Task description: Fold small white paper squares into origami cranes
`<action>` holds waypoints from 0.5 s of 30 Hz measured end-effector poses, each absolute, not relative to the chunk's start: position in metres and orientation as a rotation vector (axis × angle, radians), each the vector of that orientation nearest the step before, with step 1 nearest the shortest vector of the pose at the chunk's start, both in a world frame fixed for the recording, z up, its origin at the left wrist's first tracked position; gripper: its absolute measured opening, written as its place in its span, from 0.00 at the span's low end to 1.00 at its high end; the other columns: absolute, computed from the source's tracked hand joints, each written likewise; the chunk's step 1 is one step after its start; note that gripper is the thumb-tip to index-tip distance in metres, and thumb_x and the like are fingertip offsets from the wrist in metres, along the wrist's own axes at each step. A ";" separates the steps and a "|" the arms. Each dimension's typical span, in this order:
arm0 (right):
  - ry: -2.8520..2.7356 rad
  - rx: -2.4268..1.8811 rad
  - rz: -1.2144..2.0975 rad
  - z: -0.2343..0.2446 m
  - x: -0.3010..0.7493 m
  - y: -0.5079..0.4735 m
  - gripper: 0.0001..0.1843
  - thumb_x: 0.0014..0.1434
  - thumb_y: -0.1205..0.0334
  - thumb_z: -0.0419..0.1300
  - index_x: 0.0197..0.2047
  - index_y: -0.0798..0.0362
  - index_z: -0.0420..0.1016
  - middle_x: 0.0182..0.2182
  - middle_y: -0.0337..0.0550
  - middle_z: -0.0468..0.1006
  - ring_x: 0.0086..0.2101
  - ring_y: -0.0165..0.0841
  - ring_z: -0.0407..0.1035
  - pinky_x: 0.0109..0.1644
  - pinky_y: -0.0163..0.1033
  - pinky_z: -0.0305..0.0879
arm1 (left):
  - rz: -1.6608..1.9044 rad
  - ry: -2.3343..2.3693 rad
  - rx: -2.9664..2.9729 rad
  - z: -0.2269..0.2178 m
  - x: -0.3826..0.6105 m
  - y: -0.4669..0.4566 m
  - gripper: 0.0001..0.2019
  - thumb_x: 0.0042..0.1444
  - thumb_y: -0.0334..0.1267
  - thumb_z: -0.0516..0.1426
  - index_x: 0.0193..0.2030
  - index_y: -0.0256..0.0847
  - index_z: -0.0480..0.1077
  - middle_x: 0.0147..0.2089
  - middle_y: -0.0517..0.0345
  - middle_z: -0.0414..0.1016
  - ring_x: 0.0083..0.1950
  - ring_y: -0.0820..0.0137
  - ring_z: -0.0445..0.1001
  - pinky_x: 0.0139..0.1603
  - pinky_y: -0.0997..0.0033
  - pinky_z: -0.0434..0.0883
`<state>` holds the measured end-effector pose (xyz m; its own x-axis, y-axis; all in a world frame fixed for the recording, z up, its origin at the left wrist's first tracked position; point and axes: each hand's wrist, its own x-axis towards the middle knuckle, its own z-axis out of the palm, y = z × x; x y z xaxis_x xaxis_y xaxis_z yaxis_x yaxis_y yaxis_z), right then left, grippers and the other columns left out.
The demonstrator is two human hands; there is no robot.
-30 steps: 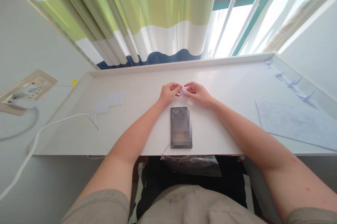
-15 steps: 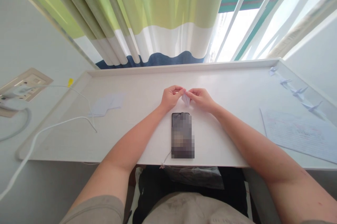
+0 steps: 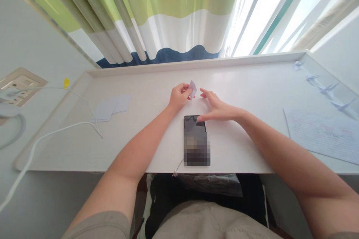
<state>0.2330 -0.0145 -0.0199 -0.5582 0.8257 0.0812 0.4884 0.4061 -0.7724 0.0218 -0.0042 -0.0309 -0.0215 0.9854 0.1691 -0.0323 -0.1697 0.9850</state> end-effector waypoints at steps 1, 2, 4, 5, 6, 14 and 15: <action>-2.297 -1.107 0.973 -0.021 0.235 -0.018 0.72 0.39 0.34 0.80 0.80 0.44 0.53 0.68 0.58 0.68 0.69 0.62 0.59 0.73 0.71 0.56 | 1.372 1.105 1.287 -0.031 0.021 -0.004 0.12 0.62 0.45 0.68 0.40 0.39 0.77 0.34 0.57 0.82 0.31 0.72 0.79 0.32 0.72 0.72; -2.341 -1.101 0.958 -0.021 0.236 -0.020 0.73 0.40 0.35 0.80 0.81 0.42 0.50 0.70 0.58 0.65 0.71 0.64 0.56 0.74 0.73 0.53 | 1.372 1.093 1.285 -0.030 0.020 -0.004 0.11 0.62 0.45 0.68 0.40 0.39 0.77 0.34 0.57 0.82 0.32 0.72 0.80 0.33 0.72 0.72; -2.289 -1.090 1.010 -0.022 0.237 -0.018 0.68 0.46 0.35 0.77 0.81 0.40 0.48 0.70 0.56 0.65 0.71 0.62 0.57 0.75 0.73 0.52 | 1.356 1.066 1.291 -0.030 0.020 -0.005 0.12 0.62 0.45 0.68 0.41 0.39 0.77 0.34 0.57 0.82 0.34 0.70 0.81 0.35 0.71 0.74; -2.195 -1.098 1.047 -0.022 0.237 -0.015 0.63 0.51 0.34 0.74 0.81 0.40 0.50 0.68 0.56 0.68 0.69 0.60 0.61 0.74 0.71 0.55 | 1.347 1.059 1.295 -0.030 0.021 -0.006 0.13 0.62 0.46 0.68 0.41 0.39 0.77 0.34 0.57 0.82 0.35 0.70 0.82 0.36 0.71 0.74; -2.066 -1.109 1.081 -0.021 0.236 -0.011 0.56 0.55 0.34 0.70 0.79 0.42 0.54 0.66 0.56 0.71 0.67 0.57 0.65 0.72 0.69 0.60 | 1.334 1.055 1.301 -0.030 0.021 -0.006 0.14 0.61 0.47 0.69 0.41 0.38 0.78 0.34 0.56 0.83 0.35 0.69 0.82 0.37 0.70 0.75; -1.644 -0.935 1.199 -0.016 0.219 -0.004 0.26 0.58 0.35 0.70 0.43 0.51 0.83 0.39 0.48 0.87 0.41 0.42 0.81 0.50 0.47 0.75 | 1.206 0.978 1.398 -0.029 0.027 -0.013 0.23 0.52 0.53 0.74 0.41 0.38 0.74 0.35 0.58 0.82 0.34 0.73 0.77 0.34 0.72 0.72; -1.632 -0.940 1.197 -0.016 0.218 -0.005 0.26 0.58 0.35 0.71 0.40 0.51 0.84 0.37 0.47 0.87 0.39 0.40 0.81 0.47 0.46 0.75 | 1.208 0.975 1.405 -0.028 0.027 -0.014 0.23 0.52 0.53 0.74 0.40 0.39 0.72 0.33 0.60 0.80 0.32 0.74 0.76 0.34 0.73 0.71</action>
